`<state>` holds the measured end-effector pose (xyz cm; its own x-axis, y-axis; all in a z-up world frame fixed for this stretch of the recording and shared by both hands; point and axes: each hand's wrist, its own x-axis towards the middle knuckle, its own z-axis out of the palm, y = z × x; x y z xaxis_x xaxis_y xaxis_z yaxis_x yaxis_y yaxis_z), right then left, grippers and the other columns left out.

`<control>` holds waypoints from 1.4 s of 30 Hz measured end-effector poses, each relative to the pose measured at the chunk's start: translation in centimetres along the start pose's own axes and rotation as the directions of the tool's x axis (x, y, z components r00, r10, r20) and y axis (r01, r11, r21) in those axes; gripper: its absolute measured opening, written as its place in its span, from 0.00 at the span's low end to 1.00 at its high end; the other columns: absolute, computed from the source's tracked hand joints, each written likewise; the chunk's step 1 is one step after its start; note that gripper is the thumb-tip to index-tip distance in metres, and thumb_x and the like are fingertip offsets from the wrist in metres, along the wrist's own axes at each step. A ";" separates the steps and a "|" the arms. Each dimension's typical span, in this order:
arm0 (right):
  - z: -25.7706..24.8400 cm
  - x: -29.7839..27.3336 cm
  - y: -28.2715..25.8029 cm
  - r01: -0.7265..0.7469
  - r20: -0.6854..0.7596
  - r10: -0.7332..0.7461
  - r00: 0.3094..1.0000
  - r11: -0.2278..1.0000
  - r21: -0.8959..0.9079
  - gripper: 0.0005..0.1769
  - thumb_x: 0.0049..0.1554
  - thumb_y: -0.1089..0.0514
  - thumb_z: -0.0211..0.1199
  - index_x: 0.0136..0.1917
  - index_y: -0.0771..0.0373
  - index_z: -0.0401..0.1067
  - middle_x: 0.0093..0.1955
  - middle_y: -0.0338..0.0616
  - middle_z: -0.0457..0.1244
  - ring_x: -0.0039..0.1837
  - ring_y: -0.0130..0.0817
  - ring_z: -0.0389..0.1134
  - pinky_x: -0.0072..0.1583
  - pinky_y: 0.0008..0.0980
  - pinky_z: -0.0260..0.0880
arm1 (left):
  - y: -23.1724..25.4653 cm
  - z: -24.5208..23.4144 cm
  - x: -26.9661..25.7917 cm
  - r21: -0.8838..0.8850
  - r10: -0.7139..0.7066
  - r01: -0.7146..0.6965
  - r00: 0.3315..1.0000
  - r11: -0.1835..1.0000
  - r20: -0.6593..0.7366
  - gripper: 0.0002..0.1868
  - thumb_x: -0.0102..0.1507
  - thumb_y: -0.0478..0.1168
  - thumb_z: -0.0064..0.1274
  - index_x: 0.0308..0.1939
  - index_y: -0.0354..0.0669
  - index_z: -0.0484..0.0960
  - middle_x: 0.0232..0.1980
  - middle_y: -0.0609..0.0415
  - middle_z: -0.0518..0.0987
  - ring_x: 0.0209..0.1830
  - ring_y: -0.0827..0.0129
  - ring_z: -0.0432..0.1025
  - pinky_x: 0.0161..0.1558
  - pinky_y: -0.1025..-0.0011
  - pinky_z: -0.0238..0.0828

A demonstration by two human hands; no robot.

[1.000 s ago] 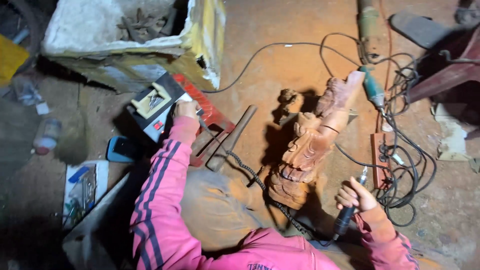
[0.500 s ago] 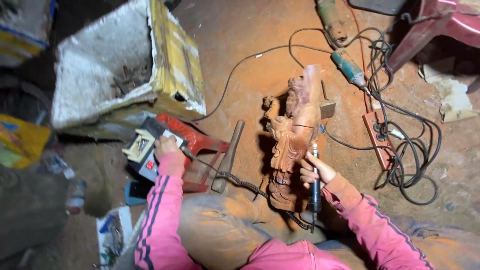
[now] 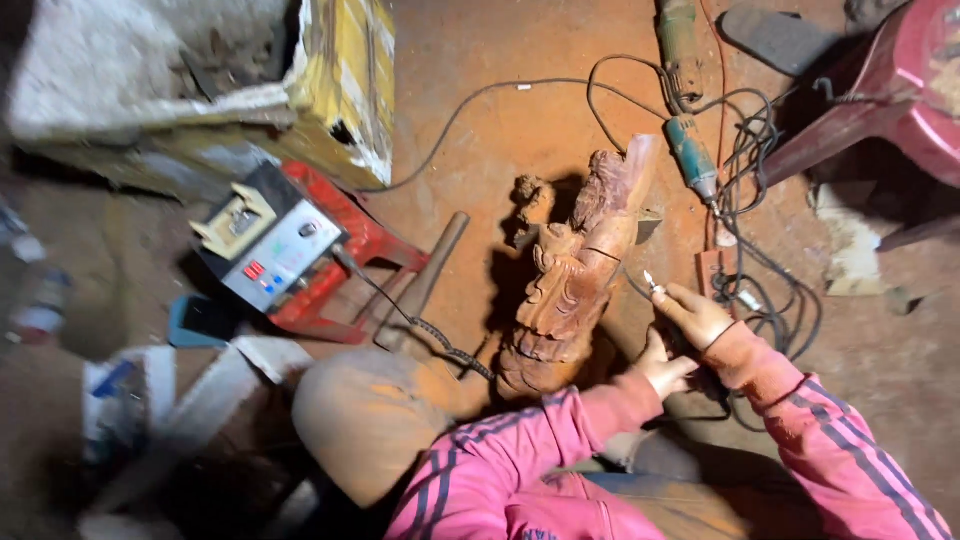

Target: Using a handheld rotary tool to carve fine details into a wooden statue while sitting on the floor

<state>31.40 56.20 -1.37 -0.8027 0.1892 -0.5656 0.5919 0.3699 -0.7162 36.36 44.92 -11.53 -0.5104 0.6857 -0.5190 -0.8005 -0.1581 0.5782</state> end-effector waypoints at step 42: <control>0.7 5.3 -1.3 0.347 -0.041 -0.423 0.905 0.790 -0.505 0.23 0.62 0.39 0.61 0.40 0.60 0.77 0.59 0.44 0.69 0.62 0.52 0.71 0.60 0.47 0.72 | 5.7 1.4 -2.2 0.141 0.547 -0.541 0.837 0.829 -0.003 0.24 0.64 0.33 0.48 0.63 0.26 0.66 0.60 0.33 0.73 0.62 0.50 0.67 0.67 0.45 0.62</control>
<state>26.40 56.05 -3.75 -0.9800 0.0521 -0.1920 0.1523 0.8175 -0.5554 33.38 43.53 -6.22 -0.8659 0.4855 -0.1202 -0.3431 -0.4019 0.8490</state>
